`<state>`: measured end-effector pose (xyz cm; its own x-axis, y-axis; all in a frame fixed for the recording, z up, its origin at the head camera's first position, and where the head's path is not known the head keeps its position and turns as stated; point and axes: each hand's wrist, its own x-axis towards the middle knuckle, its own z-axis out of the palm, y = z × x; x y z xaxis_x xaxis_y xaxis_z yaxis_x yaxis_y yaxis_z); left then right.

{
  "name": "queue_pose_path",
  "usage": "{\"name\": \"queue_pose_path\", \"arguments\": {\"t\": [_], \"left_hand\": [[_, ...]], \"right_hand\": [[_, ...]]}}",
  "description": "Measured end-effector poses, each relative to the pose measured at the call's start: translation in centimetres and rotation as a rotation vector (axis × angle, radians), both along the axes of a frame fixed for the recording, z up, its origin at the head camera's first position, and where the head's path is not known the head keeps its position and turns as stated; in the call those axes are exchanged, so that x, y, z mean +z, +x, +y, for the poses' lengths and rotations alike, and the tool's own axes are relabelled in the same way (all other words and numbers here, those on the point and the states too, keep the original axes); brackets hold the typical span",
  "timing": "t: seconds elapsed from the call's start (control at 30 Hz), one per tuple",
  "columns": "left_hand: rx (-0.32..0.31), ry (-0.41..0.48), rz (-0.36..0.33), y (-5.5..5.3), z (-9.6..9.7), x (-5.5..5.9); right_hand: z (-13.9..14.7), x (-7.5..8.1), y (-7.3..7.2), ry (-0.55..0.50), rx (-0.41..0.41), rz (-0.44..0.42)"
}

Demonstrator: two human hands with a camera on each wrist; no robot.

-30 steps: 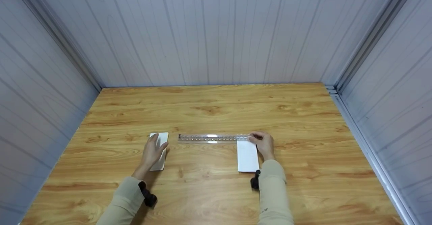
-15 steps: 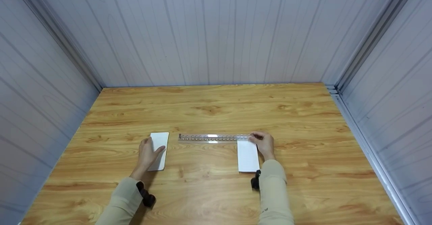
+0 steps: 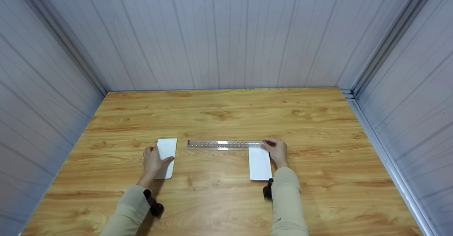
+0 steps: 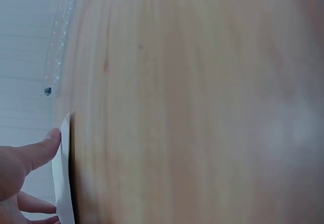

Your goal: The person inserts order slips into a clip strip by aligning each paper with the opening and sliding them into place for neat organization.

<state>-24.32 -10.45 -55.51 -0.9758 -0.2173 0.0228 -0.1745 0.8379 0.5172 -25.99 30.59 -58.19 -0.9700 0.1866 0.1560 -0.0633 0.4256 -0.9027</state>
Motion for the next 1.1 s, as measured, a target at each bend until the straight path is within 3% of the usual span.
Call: {"name": "queue_pose_path", "arguments": {"t": [0.5,1.1], "left_hand": [[0.039,0.039,-0.018,0.04,0.12,0.23],[0.051,0.093,0.102,-0.05,0.24,0.1]], "right_hand": [[-0.01,0.08,0.13,-0.03,-0.006,-0.027],[-0.1,0.04,0.18,-0.078,0.004,0.003]]}}
